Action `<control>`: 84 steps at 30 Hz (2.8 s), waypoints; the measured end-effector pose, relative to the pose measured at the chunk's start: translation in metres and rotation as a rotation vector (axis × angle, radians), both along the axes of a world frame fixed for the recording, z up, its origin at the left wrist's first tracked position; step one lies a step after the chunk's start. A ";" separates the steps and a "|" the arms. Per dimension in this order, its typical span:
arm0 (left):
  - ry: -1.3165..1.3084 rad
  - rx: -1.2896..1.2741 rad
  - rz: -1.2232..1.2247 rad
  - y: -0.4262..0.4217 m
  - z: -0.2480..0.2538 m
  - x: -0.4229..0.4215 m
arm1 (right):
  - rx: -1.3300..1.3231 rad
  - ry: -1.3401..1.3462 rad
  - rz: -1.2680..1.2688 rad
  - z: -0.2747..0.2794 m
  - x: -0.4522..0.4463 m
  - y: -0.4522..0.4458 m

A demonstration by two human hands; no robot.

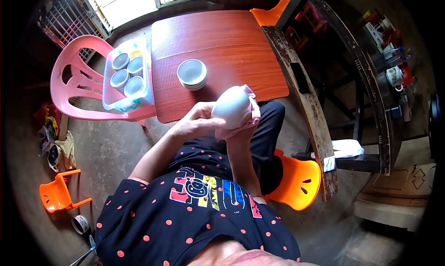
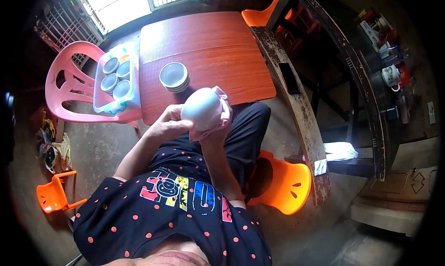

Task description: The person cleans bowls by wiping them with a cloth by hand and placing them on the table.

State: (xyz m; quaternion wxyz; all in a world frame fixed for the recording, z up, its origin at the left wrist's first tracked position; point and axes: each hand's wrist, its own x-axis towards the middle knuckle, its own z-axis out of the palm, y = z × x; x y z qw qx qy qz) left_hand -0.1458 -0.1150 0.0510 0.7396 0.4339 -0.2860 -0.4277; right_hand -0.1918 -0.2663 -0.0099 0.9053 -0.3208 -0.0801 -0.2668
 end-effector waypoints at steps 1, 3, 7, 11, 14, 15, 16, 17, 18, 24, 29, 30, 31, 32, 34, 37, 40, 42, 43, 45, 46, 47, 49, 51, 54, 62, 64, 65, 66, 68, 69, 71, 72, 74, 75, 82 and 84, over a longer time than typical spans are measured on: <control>-0.054 0.057 -0.031 0.000 0.000 0.004 | 0.305 -0.040 0.093 -0.010 0.000 0.003; -0.019 0.080 -0.061 -0.001 0.006 0.004 | -0.430 0.184 -0.121 0.008 -0.003 -0.019; 0.128 -0.022 -0.013 -0.004 0.012 -0.004 | -0.695 0.384 0.132 0.089 -0.011 -0.029; -0.175 0.057 0.050 -0.006 0.008 -0.002 | -0.382 0.046 -0.143 0.025 -0.003 -0.007; -0.261 0.112 -0.008 -0.009 0.004 -0.005 | 0.407 0.048 0.309 0.014 -0.001 0.000; -0.283 0.112 -0.027 -0.008 0.004 -0.005 | 0.285 0.112 0.341 0.019 0.000 -0.006; -0.304 0.111 -0.046 -0.007 0.004 -0.006 | 0.016 0.204 0.256 0.028 -0.004 -0.016; -0.339 0.057 -0.076 -0.008 -0.001 -0.007 | -0.251 0.298 0.167 0.042 -0.007 -0.023; -0.379 0.043 0.019 -0.010 0.009 -0.015 | -0.650 0.298 0.011 0.057 -0.011 -0.025; -0.808 0.362 0.023 -0.002 0.031 -0.018 | -1.159 0.109 -0.183 0.074 -0.014 -0.024; -0.898 0.228 0.022 -0.003 0.030 -0.025 | -0.107 0.016 0.456 0.014 0.001 -0.028; -0.872 0.236 0.022 -0.003 0.030 -0.023 | -0.037 0.166 0.503 0.021 -0.002 -0.033; -0.843 0.245 0.020 -0.002 0.029 -0.021 | -0.499 0.173 0.241 0.029 -0.007 -0.035; -0.815 0.253 0.020 -0.002 0.027 -0.017 | -0.952 0.173 -0.039 0.051 -0.013 -0.032; -0.717 0.256 -0.051 -0.006 0.014 -0.013 | -1.593 0.192 -0.382 0.094 -0.026 -0.008; -0.671 0.261 -0.115 0.004 0.021 -0.004 | -1.320 0.133 -0.179 0.089 -0.024 -0.014; -0.222 0.143 0.011 -0.001 0.016 -0.010 | -0.551 0.178 0.064 0.050 -0.022 -0.019; 0.029 -0.029 0.087 -0.005 0.004 -0.009 | -0.527 0.187 -0.199 0.026 -0.016 -0.003; 0.184 -0.089 0.091 -0.006 -0.001 -0.008 | -0.680 0.143 -0.400 0.021 -0.013 0.003; 0.423 -0.219 0.014 -0.006 -0.013 -0.003 | -0.904 -0.008 -0.457 0.035 -0.012 -0.002; 0.394 -0.224 -0.046 -0.003 -0.017 -0.002 | -1.041 -0.075 -0.399 0.048 -0.013 -0.014; 0.367 -0.230 -0.107 0.000 -0.016 -0.003 | -1.228 -0.142 -0.207 0.081 -0.016 -0.023; 0.322 -0.208 -0.161 -0.001 -0.003 -0.010 | -1.336 -0.252 0.066 0.103 -0.014 -0.028; 0.386 -0.241 -0.159 0.000 -0.009 -0.008 | -1.220 -0.226 0.089 0.100 -0.012 -0.025; 0.482 -0.349 -0.016 0.001 -0.008 -0.008 | -0.969 -0.094 -0.432 0.070 -0.017 -0.001; 0.359 -0.206 -0.087 0.011 -0.013 -0.002 | -1.318 0.058 -0.256 0.089 -0.019 -0.001; 0.171 -0.111 -0.127 0.011 -0.013 -0.014 | -1.495 0.059 0.259 0.111 -0.014 -0.014; 0.224 -0.079 -0.126 0.011 -0.009 -0.018 | -1.451 0.086 0.320 0.110 -0.011 -0.017; 0.179 -0.066 -0.101 0.012 -0.004 -0.018 | -1.369 0.095 0.355 0.109 -0.008 -0.020; 0.085 -0.040 -0.051 0.014 0.005 -0.016 | -1.082 0.228 0.293 0.091 -0.007 -0.019; 0.053 -0.008 -0.031 0.014 -0.006 -0.013 | -0.958 0.148 0.163 0.073 -0.004 -0.019; -0.114 0.072 0.033 0.016 0.003 -0.010 | -0.315 0.113 0.132 0.018 -0.007 -0.004; -0.189 0.102 0.051 0.015 0.005 -0.009 | 0.134 0.109 0.258 -0.005 -0.004 -0.002; -0.257 0.156 -0.006 0.013 -0.001 -0.007 | -0.185 0.122 0.170 -0.010 -0.003 -0.010; -0.272 0.187 -0.050 0.014 0.003 -0.004 | -0.598 0.206 -0.040 0.007 -0.004 -0.014; -0.267 0.216 -0.016 0.019 0.015 -0.012 | -1.209 0.208 -0.023 0.107 -0.021 -0.003; -0.228 0.169 0.050 0.019 0.024 -0.014 | -0.568 0.339 0.163 0.074 -0.016 -0.007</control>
